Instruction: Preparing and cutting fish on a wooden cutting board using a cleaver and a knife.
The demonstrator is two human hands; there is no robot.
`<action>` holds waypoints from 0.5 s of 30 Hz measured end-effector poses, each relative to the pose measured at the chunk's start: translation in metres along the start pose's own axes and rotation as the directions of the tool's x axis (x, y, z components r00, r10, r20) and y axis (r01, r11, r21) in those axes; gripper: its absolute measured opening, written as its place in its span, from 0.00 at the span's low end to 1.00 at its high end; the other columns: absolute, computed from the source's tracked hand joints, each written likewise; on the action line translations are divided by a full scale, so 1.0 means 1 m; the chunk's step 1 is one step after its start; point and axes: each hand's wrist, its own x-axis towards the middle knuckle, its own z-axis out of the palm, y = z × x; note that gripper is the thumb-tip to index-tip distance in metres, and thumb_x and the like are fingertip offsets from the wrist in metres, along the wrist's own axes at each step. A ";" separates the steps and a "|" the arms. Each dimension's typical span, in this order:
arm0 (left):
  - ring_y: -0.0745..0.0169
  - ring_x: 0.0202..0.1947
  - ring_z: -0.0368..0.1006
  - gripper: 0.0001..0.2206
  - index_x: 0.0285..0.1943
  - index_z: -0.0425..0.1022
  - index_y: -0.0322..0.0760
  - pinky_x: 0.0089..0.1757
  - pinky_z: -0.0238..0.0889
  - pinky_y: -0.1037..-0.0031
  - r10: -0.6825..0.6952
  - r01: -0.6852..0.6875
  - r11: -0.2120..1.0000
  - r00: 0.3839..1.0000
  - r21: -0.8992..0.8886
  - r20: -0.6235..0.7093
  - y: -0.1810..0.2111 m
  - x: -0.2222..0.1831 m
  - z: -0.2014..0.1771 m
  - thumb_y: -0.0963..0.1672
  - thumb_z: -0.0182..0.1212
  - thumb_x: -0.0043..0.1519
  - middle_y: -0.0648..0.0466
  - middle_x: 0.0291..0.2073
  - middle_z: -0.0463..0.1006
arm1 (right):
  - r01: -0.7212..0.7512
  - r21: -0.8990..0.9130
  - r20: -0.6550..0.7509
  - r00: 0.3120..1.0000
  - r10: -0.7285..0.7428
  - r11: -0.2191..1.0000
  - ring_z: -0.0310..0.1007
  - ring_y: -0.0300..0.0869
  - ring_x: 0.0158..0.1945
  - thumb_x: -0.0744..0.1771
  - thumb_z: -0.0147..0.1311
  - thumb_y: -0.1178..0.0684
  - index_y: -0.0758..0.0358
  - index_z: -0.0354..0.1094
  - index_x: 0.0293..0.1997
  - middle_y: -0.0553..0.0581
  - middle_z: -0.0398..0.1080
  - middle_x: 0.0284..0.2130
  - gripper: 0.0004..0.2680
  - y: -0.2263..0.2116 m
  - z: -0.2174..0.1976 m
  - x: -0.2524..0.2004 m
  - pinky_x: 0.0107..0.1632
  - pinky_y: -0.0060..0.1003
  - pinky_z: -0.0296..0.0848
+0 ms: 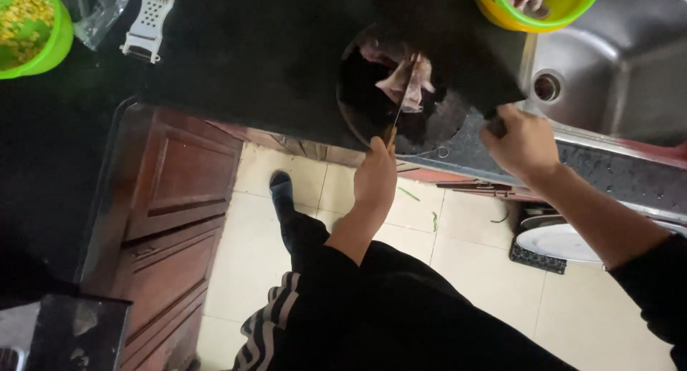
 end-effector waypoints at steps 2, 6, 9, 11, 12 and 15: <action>0.46 0.31 0.84 0.13 0.57 0.61 0.34 0.32 0.79 0.59 -0.006 0.005 1.000 0.999 0.008 0.034 0.002 -0.006 -0.014 0.48 0.37 0.78 0.44 0.34 0.79 | -0.044 0.058 -0.025 0.999 0.045 0.997 0.78 0.63 0.31 0.66 0.63 0.46 0.58 0.67 0.31 0.61 0.72 0.21 0.11 -0.006 0.009 -0.004 0.35 0.58 0.74; 0.41 0.33 0.84 0.14 0.59 0.61 0.29 0.33 0.79 0.55 0.052 -0.054 0.997 0.998 0.053 0.023 -0.001 -0.002 -0.015 0.46 0.39 0.78 0.40 0.35 0.80 | 0.120 -0.165 0.218 0.972 -0.082 0.979 0.83 0.61 0.34 0.64 0.60 0.43 0.55 0.75 0.45 0.61 0.79 0.31 0.11 0.001 0.006 -0.005 0.40 0.59 0.80; 0.44 0.33 0.84 0.16 0.62 0.59 0.28 0.33 0.79 0.56 0.008 -0.011 0.999 0.997 0.037 0.072 0.001 -0.001 -0.017 0.48 0.35 0.78 0.40 0.35 0.80 | 0.088 -0.156 0.152 0.986 -0.065 0.984 0.83 0.62 0.35 0.65 0.58 0.39 0.51 0.74 0.47 0.59 0.79 0.32 0.12 -0.005 -0.005 0.005 0.43 0.58 0.80; 0.49 0.31 0.84 0.16 0.63 0.60 0.29 0.32 0.79 0.61 0.019 -0.022 0.994 0.999 0.105 0.036 -0.002 0.001 -0.008 0.48 0.37 0.78 0.43 0.34 0.80 | 0.028 -0.093 0.087 0.996 -0.020 0.995 0.81 0.62 0.34 0.66 0.59 0.40 0.54 0.73 0.40 0.60 0.77 0.28 0.10 -0.005 0.010 -0.003 0.40 0.57 0.79; 0.53 0.29 0.84 0.17 0.64 0.61 0.30 0.31 0.79 0.66 0.021 -0.020 0.985 1.000 0.172 -0.002 -0.005 0.000 -0.004 0.48 0.38 0.78 0.47 0.33 0.81 | -0.019 -0.021 0.030 0.999 0.019 1.000 0.80 0.62 0.32 0.68 0.60 0.41 0.58 0.72 0.32 0.61 0.76 0.24 0.12 -0.006 0.018 -0.006 0.37 0.57 0.78; 0.56 0.27 0.83 0.16 0.63 0.61 0.31 0.28 0.78 0.68 0.060 -0.051 0.979 0.997 0.195 -0.043 -0.012 0.006 0.002 0.49 0.40 0.77 0.49 0.31 0.80 | 0.030 -0.116 0.159 0.987 -0.011 0.993 0.81 0.64 0.34 0.67 0.56 0.38 0.56 0.71 0.41 0.63 0.78 0.29 0.12 -0.005 0.015 -0.004 0.40 0.60 0.78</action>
